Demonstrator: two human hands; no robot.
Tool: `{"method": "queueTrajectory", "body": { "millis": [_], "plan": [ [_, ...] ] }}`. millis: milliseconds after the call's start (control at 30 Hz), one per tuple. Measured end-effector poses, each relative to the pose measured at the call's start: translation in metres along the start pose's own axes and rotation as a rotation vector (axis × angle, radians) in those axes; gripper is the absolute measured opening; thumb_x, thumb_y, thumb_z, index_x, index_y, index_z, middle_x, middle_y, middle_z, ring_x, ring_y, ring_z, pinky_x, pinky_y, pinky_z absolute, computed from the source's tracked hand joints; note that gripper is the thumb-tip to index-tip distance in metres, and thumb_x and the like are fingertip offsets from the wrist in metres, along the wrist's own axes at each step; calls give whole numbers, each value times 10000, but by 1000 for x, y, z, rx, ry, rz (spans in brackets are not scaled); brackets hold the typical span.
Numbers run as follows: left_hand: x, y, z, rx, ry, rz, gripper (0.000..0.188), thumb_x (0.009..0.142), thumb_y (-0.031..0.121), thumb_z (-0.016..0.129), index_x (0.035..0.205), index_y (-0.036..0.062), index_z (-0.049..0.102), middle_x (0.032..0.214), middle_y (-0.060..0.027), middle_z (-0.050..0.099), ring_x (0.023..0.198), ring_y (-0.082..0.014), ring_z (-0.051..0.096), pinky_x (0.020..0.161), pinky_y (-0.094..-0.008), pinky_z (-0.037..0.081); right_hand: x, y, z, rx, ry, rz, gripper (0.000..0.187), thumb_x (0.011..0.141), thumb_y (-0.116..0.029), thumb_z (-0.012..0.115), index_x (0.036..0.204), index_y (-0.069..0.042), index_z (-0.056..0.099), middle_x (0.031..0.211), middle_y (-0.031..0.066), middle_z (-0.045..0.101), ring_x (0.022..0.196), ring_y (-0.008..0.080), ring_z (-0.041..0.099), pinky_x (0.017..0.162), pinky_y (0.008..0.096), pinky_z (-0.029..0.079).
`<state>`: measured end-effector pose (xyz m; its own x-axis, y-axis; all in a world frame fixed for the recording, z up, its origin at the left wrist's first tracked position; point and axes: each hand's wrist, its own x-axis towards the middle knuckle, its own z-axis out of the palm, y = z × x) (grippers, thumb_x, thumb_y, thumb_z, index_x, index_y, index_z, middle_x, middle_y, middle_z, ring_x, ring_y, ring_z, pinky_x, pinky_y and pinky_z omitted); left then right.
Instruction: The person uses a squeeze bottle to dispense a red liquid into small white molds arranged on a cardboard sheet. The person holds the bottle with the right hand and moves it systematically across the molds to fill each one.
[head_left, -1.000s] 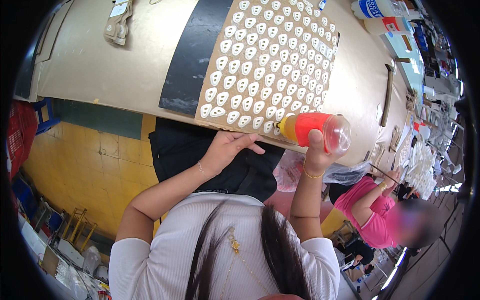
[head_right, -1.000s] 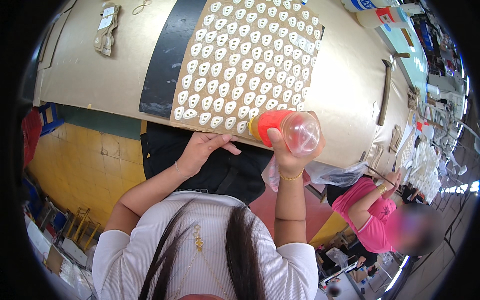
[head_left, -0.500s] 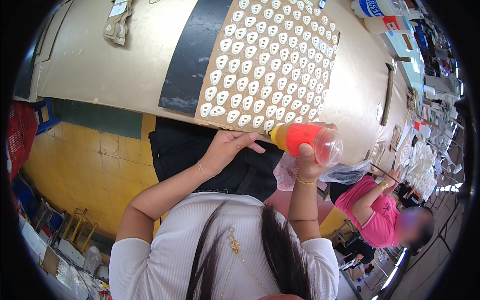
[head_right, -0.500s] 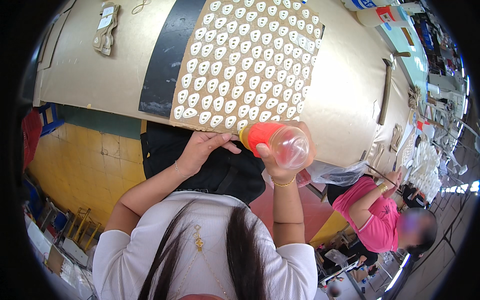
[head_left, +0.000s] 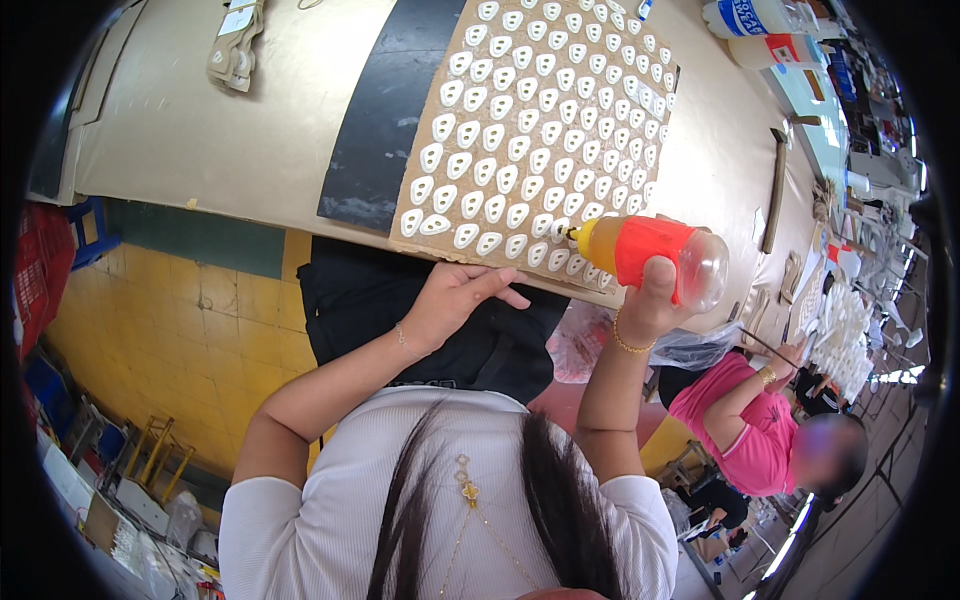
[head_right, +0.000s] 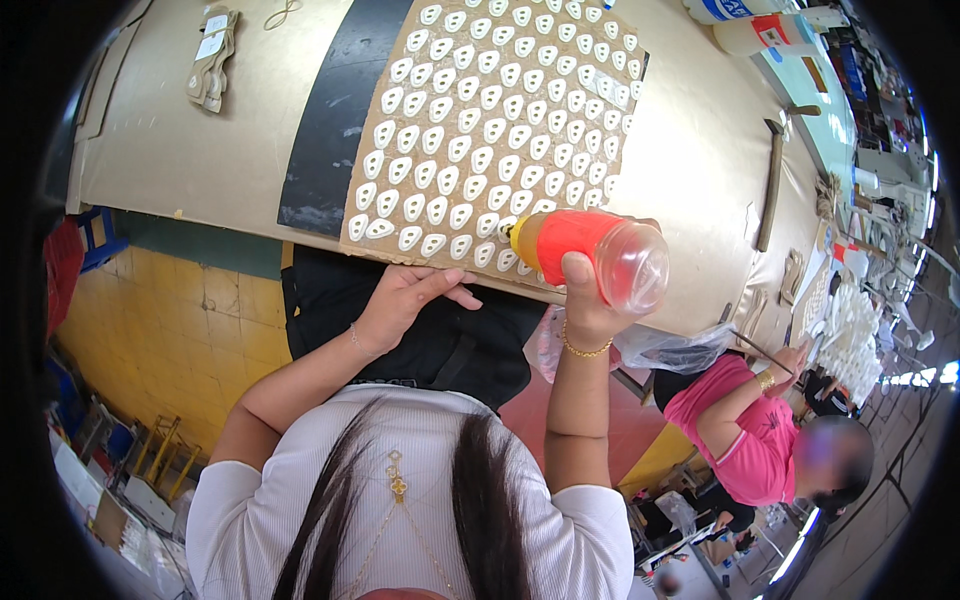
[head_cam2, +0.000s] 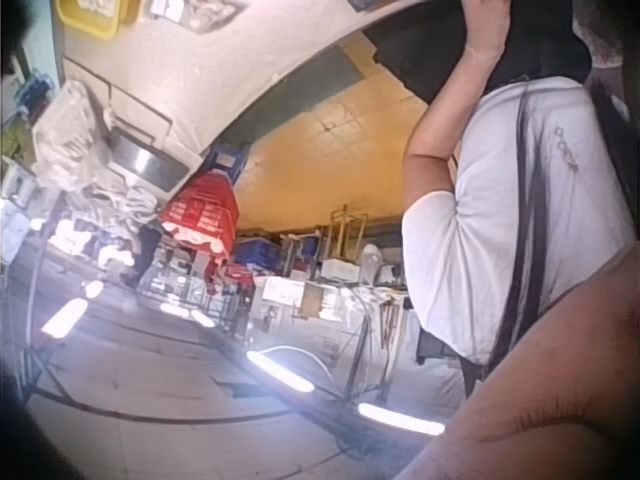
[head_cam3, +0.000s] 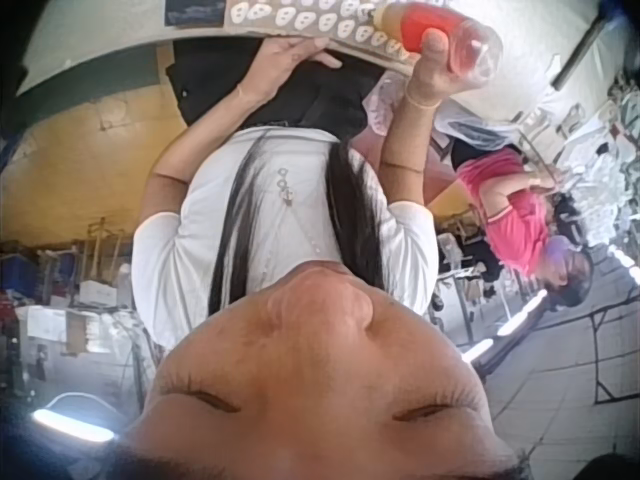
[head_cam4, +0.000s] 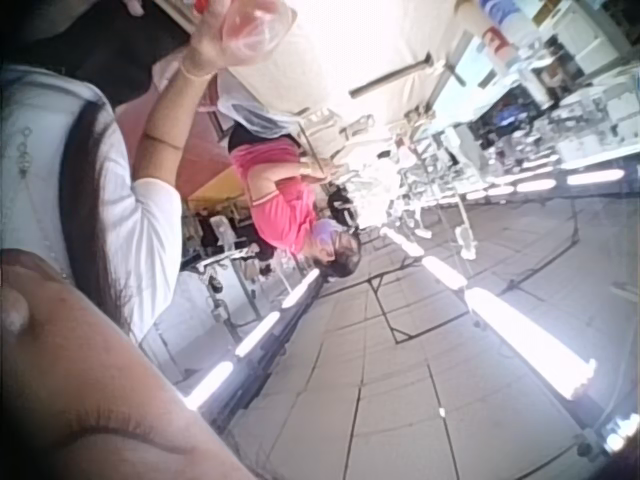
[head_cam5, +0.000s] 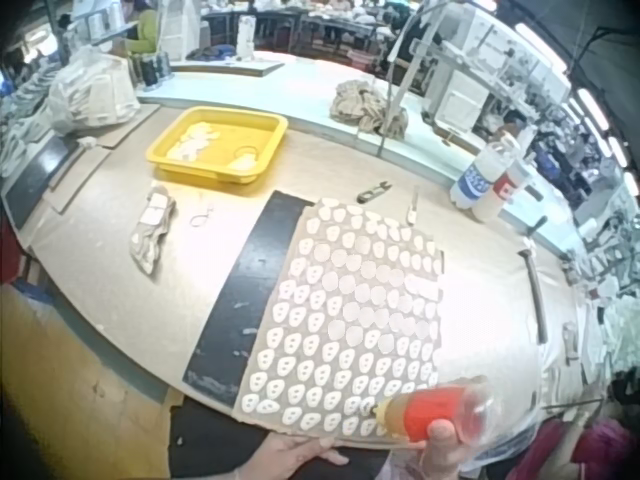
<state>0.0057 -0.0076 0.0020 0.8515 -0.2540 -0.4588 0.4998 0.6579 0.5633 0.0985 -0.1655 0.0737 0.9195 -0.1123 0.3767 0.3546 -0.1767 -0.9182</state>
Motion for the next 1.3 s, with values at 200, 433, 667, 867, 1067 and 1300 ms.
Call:
{"method": "queueTrajectory", "body": {
  "millis": [200, 433, 667, 867, 1067, 1300],
  "plan": [
    [0, 1, 1, -3, 8, -9, 244, 876, 133, 528, 1034, -47, 577, 950, -120, 624, 812, -215, 638, 825, -282, 442, 2, 9, -2, -45, -54, -20, 398, 640, -212, 792, 858, 17, 551, 794, 55, 538, 693, 142, 535, 628, 255, 438],
    [0, 3, 2, 9, 3, -8, 249, 875, 136, 531, 1039, -47, 576, 960, -127, 622, 818, -219, 638, 825, -282, 441, 11, 9, 2, -122, -94, -71, 375, 639, -201, 792, 831, 19, 557, 766, 55, 541, 672, 141, 531, 619, 251, 433],
    [1, 1, 2, -4, 3, 9, 250, 872, 136, 536, 1034, -50, 577, 962, -125, 622, 807, -220, 636, 812, -286, 450, 13, 10, -5, -174, -68, -115, 357, 659, -211, 779, 822, 19, 559, 749, 50, 551, 649, 141, 531, 608, 250, 432],
    [0, 1, 2, 7, 10, -6, 254, 872, 140, 536, 1031, -53, 579, 956, -124, 624, 812, -219, 636, 821, -288, 448, 5, 11, -12, -161, -61, -83, 369, 652, -222, 782, 818, 18, 556, 751, 50, 546, 653, 139, 528, 609, 252, 433],
    [0, 1, 0, 16, 8, -21, 259, 875, 148, 532, 1031, -53, 581, 952, -125, 627, 821, -216, 637, 840, -287, 438, -5, 6, -13, -132, -47, -40, 386, 632, -238, 787, 807, 14, 554, 742, 51, 528, 648, 144, 519, 603, 254, 428],
    [-1, 1, 0, 19, 11, -18, 255, 878, 148, 529, 1031, -49, 581, 948, -121, 627, 818, -214, 637, 839, -285, 437, -8, 0, -5, -130, -47, -55, 383, 616, -247, 793, 777, 15, 565, 726, 61, 532, 635, 159, 531, 584, 258, 427]
  ]
}}
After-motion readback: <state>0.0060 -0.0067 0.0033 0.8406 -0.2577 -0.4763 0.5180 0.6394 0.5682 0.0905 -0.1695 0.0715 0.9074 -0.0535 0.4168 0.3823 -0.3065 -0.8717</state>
